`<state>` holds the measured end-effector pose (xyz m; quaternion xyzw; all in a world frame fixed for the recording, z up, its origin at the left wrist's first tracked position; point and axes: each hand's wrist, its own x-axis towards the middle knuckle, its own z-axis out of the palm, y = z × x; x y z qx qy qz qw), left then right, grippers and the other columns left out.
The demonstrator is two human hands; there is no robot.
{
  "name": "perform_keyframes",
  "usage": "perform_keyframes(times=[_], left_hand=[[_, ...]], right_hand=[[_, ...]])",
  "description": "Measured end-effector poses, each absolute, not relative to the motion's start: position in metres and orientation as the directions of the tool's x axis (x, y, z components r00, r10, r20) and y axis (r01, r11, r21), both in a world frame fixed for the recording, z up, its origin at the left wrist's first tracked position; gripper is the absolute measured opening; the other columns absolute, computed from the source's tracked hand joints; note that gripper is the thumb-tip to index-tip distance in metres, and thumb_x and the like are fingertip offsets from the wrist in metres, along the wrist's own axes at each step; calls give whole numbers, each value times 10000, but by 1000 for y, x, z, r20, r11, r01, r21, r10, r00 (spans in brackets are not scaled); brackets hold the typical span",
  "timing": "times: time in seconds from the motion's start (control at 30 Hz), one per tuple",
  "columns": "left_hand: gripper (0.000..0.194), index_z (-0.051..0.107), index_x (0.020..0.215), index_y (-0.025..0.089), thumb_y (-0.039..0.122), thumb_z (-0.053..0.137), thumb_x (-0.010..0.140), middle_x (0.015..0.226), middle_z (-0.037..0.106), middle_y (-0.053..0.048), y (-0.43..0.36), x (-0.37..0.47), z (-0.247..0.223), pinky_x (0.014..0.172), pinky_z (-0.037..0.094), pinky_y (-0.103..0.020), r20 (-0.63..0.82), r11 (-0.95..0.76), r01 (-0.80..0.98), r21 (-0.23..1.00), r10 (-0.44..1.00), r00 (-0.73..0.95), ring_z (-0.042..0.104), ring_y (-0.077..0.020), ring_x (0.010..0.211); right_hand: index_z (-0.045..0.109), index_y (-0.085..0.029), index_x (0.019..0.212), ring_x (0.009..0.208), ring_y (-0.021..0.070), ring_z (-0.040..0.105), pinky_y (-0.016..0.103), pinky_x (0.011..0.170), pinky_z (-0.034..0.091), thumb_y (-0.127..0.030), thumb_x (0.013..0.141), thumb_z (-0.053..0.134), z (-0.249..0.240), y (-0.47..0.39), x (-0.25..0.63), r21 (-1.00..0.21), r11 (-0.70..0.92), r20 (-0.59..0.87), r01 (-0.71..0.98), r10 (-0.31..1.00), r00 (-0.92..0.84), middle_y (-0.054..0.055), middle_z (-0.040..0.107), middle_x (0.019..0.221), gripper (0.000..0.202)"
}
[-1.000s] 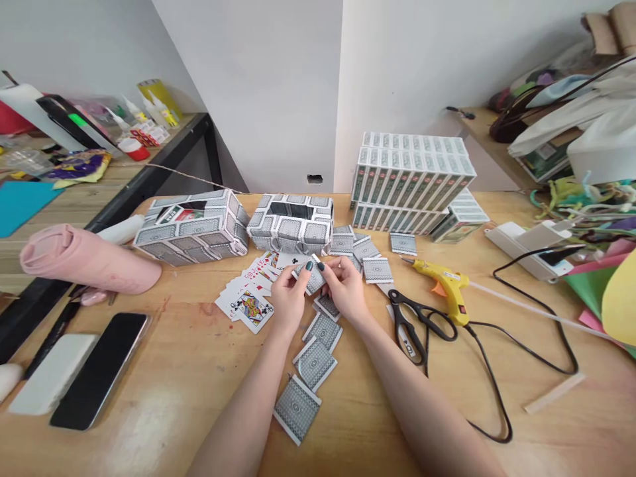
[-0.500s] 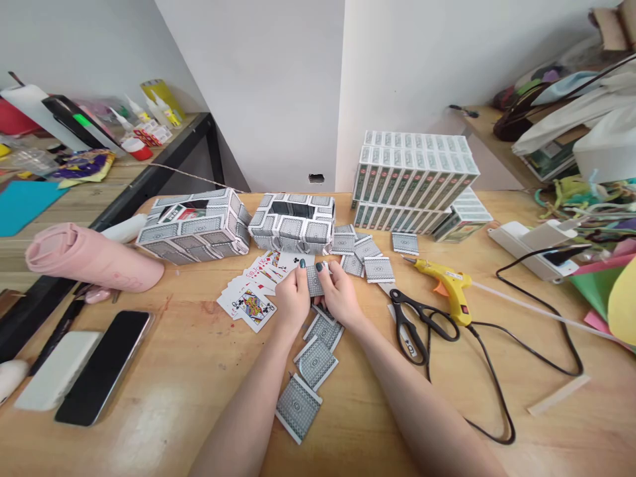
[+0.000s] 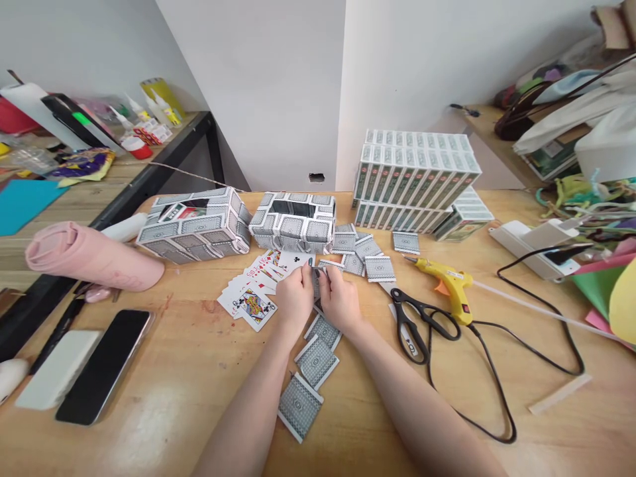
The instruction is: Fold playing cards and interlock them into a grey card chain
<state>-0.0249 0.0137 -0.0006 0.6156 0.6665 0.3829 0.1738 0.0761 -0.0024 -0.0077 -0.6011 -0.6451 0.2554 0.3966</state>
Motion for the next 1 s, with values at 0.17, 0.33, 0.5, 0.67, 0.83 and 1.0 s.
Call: perform_keyframes(times=[0.17, 0.33, 0.5, 0.67, 0.83, 1.0], left_hand=[[502, 383, 461, 191, 432, 339, 899, 414, 401, 10, 11, -27, -1, 494, 229, -263, 190, -41, 574, 818, 961, -202, 356, -113, 443], [415, 391, 516, 193, 425, 421, 860, 462, 413, 30, 7, -28, -1, 506, 275, -242, 158, -116, 532, 839, 987, -34, 392, -111, 495], [389, 370, 539, 189, 405, 433, 856, 499, 406, 39, 7, -27, 1, 511, 279, -230, 143, -126, 540, 832, 990, 10, 372, -100, 508], [388, 363, 540, 179, 381, 442, 861, 506, 382, 43, 6, -26, 0, 526, 277, -226, 155, -137, 552, 822, 988, 15, 357, -93, 518], [325, 398, 601, 184, 373, 438, 863, 555, 410, 43, 5, -26, -1, 539, 297, -217, 145, -132, 532, 837, 989, 17, 394, -94, 548], [365, 349, 592, 193, 423, 409, 868, 511, 359, 55, 10, -26, -1, 501, 267, -220, 129, -40, 515, 856, 982, -138, 342, -95, 514]], right_hand=[[374, -245, 758, 449, 145, 441, 244, 467, 261, -388, 913, 319, -7, -1, 76, -942, 38, 89, 333, 987, 138, -43, 441, 514, 218], [356, -241, 761, 460, 125, 415, 238, 459, 292, -411, 905, 337, -7, 6, 80, -969, -11, 62, 247, 956, 286, -47, 411, 560, 224], [385, -229, 784, 439, 107, 391, 228, 437, 284, -431, 874, 410, -8, 7, 81, -976, -47, 16, 212, 958, 287, -59, 405, 558, 222], [409, -221, 769, 417, 98, 355, 220, 427, 266, -404, 864, 434, -7, 6, 81, -965, -13, 75, 263, 943, 323, -81, 343, 510, 209], [419, -218, 733, 447, 92, 371, 211, 438, 280, -413, 852, 462, -6, 7, 84, -976, 4, 67, 216, 956, 286, -71, 347, 546, 232], [407, -217, 716, 456, 100, 435, 211, 438, 306, -420, 900, 355, -4, 4, 81, -984, 44, 56, 174, 996, 69, -48, 420, 573, 278]])
